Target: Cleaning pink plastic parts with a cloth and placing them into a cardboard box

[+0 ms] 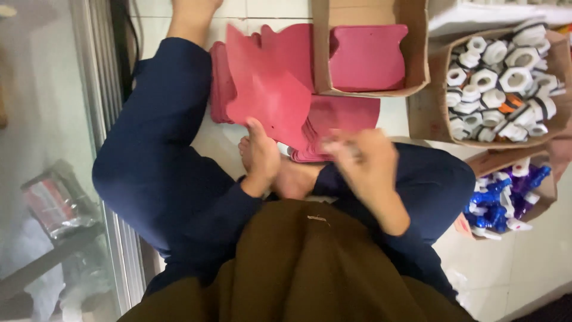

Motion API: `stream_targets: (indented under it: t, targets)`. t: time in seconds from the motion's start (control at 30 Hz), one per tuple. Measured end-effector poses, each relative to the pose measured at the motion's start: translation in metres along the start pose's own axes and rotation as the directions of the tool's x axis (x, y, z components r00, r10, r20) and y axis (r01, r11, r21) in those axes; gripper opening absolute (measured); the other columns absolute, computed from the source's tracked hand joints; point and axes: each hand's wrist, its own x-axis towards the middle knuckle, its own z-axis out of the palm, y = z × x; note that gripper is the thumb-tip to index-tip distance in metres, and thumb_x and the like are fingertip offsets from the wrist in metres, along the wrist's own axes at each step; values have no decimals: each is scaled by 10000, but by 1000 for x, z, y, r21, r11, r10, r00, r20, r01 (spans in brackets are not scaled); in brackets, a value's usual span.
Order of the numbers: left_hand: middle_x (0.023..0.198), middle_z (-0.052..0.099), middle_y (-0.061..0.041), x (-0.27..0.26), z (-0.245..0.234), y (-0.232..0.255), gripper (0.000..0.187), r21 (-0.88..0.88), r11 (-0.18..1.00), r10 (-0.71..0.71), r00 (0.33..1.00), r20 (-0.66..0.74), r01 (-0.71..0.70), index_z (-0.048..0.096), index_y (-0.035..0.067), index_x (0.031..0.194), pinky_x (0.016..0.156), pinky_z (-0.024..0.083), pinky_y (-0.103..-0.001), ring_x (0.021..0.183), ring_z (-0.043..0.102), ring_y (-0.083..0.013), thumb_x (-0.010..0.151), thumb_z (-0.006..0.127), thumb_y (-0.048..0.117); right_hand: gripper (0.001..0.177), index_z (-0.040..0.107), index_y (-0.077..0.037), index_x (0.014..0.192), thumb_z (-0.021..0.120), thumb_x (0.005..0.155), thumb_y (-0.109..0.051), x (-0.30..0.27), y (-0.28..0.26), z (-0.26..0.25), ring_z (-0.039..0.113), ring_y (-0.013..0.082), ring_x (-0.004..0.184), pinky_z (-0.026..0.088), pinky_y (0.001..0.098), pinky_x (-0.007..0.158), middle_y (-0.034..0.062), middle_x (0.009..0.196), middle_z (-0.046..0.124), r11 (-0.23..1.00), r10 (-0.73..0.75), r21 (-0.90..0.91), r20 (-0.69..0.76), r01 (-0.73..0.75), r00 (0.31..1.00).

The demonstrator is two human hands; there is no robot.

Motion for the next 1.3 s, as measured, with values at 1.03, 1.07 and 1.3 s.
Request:
stream_targets:
  t: [1.03,1.07,1.3]
  targets:
    - [1509,463,-248,-90,-3,82,515,-534,554,816,544,196,-639,365,-10,1505,1140,430,-508,1394,466,-404,1075,453,260,185,841,-228,1077,863,893,-227,102,38,-62,500,332,926,328,541,955,55,871,508,519,-617,-668,138,533,774]
    - [1421,589,-197,-93,-9,88,387,-443,615,783,574,240,-653,508,-23,1401,1165,473,-387,1348,579,-294,1064,446,157,188,870,-253,1165,819,985,-231,116,50,-78,524,347,1004,317,629,1078,36,908,502,494,-592,-721,130,485,796]
    - [1350,653,-144,-80,-10,91,337,-334,705,704,677,216,-626,576,37,1335,1116,494,-341,1282,630,-248,1047,476,179,175,877,-310,1189,1025,1256,-375,189,60,-130,524,240,1039,304,391,968,-79,981,677,238,-632,-705,410,668,658]
